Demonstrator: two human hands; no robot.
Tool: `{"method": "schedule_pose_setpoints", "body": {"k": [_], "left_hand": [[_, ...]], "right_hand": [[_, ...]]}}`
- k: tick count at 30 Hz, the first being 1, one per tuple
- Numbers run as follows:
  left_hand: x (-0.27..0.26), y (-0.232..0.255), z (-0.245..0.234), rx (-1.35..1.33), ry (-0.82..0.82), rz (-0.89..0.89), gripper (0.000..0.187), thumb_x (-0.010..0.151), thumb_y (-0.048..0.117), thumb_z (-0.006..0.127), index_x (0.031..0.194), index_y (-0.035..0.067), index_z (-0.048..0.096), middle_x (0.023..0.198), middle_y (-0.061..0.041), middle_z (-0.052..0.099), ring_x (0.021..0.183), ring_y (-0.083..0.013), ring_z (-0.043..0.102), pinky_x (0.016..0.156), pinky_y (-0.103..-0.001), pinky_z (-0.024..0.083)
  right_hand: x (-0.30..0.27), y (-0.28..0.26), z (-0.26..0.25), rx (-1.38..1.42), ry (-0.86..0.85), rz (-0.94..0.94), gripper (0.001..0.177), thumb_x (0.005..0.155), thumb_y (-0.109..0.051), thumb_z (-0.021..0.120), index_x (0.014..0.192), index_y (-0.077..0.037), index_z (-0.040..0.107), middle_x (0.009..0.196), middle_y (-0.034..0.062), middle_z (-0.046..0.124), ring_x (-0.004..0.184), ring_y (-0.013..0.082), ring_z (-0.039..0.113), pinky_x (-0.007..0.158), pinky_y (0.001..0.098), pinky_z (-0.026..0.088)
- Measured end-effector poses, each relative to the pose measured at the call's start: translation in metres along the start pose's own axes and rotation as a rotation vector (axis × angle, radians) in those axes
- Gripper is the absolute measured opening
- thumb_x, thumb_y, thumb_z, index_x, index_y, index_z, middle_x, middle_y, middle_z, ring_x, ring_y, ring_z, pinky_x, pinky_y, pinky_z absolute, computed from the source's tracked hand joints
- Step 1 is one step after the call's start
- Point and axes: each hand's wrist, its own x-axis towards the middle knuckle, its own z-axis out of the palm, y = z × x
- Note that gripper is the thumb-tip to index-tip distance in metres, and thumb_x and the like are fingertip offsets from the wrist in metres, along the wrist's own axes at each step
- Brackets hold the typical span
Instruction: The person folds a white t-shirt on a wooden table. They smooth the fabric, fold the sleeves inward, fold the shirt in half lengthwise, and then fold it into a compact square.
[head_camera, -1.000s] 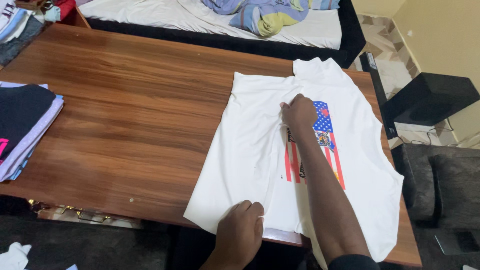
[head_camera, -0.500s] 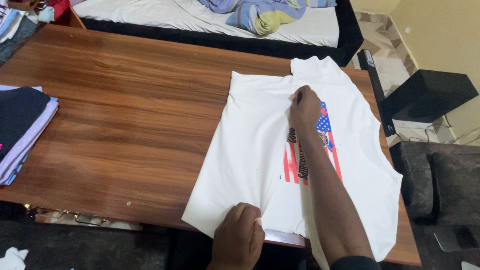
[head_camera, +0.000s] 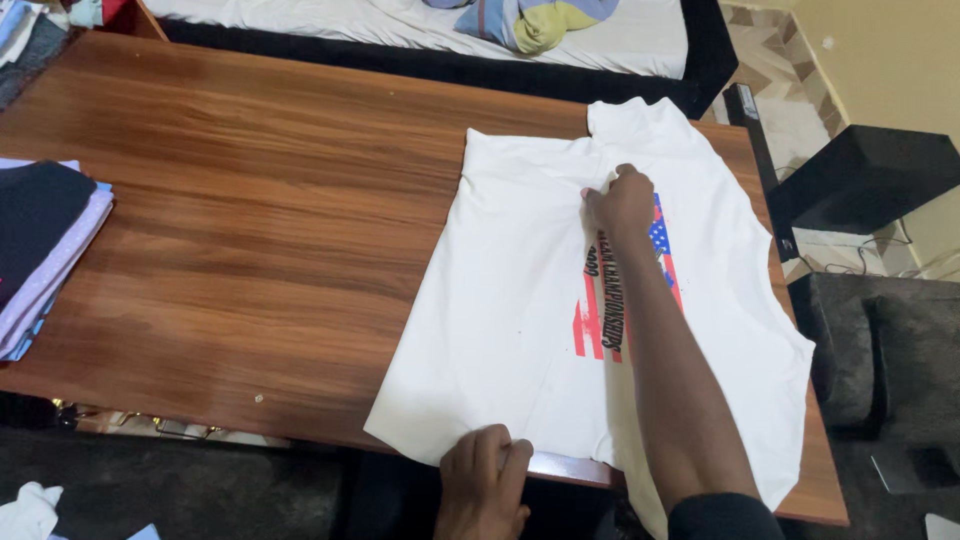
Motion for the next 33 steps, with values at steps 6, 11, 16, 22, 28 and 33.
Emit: {"method": "schedule_pose_setpoints", "body": {"k": [6, 11, 16, 22, 28, 33], "left_hand": [[-0.018, -0.035, 0.023, -0.033, 0.364, 0.278, 0.022, 0.079, -0.002, 0.075, 0.1, 0.005, 0.072, 0.111, -0.011, 0.065, 0.108, -0.0296, 0.063, 0.098, -0.05, 0.047], [-0.026, -0.039, 0.007, -0.095, 0.501, 0.284, 0.014, 0.08, -0.001, 0.075, 0.093, 0.005, 0.077, 0.104, -0.012, 0.069, 0.103, -0.029, 0.069, 0.091, -0.044, 0.059], [-0.011, -0.029, -0.007, -0.24, 0.839, 0.222, 0.017, 0.09, -0.003, 0.07, 0.101, 0.006, 0.079, 0.092, -0.008, 0.077, 0.086, -0.0224, 0.081, 0.077, -0.036, 0.069], [-0.019, -0.028, -0.042, -0.181, 0.639, 0.181, 0.025, 0.088, 0.004, 0.07, 0.112, 0.008, 0.078, 0.096, -0.013, 0.08, 0.092, -0.0271, 0.081, 0.084, -0.04, 0.067], [-0.019, -0.062, -0.044, -0.154, 0.608, 0.117, 0.025, 0.087, 0.016, 0.077, 0.112, 0.013, 0.079, 0.099, -0.012, 0.081, 0.097, -0.0258, 0.081, 0.09, -0.039, 0.064], [-0.055, -0.188, -0.019, -0.093, 0.651, 0.002, 0.028, 0.087, 0.026, 0.084, 0.113, 0.017, 0.079, 0.101, -0.011, 0.081, 0.102, -0.0247, 0.08, 0.095, -0.038, 0.061]], "right_hand": [[0.016, 0.006, 0.004, 0.145, -0.046, 0.087, 0.043, 0.079, -0.024, 0.087, 0.113, 0.0, 0.077, 0.106, 0.0211, 0.076, 0.099, 0.0308, 0.074, 0.088, 0.0369, 0.056], [0.032, -0.007, 0.006, 0.626, -0.124, 0.314, 0.027, 0.087, -0.021, 0.075, 0.105, -0.001, 0.076, 0.096, 0.0141, 0.075, 0.083, 0.0243, 0.072, 0.076, 0.0376, 0.058], [0.043, -0.007, -0.022, 1.406, -0.245, 0.106, 0.036, 0.097, -0.024, 0.065, 0.119, 0.004, 0.061, 0.11, 0.0202, 0.068, 0.095, 0.0309, 0.07, 0.087, 0.0429, 0.059], [0.038, -0.013, -0.053, 1.623, -0.371, 0.128, 0.038, 0.097, -0.024, 0.058, 0.124, 0.002, 0.055, 0.12, 0.0211, 0.066, 0.107, 0.0333, 0.071, 0.098, 0.0463, 0.061], [0.071, -0.004, -0.034, 1.654, -0.393, 0.066, 0.03, 0.099, -0.03, 0.059, 0.103, -0.001, 0.065, 0.098, 0.0133, 0.069, 0.09, 0.0279, 0.067, 0.083, 0.0407, 0.059], [0.143, -0.098, 0.06, 1.28, -0.234, 0.089, 0.015, 0.091, -0.03, 0.069, 0.09, -0.016, 0.075, 0.074, -0.0027, 0.067, 0.063, 0.0094, 0.065, 0.063, 0.0267, 0.056]]}}
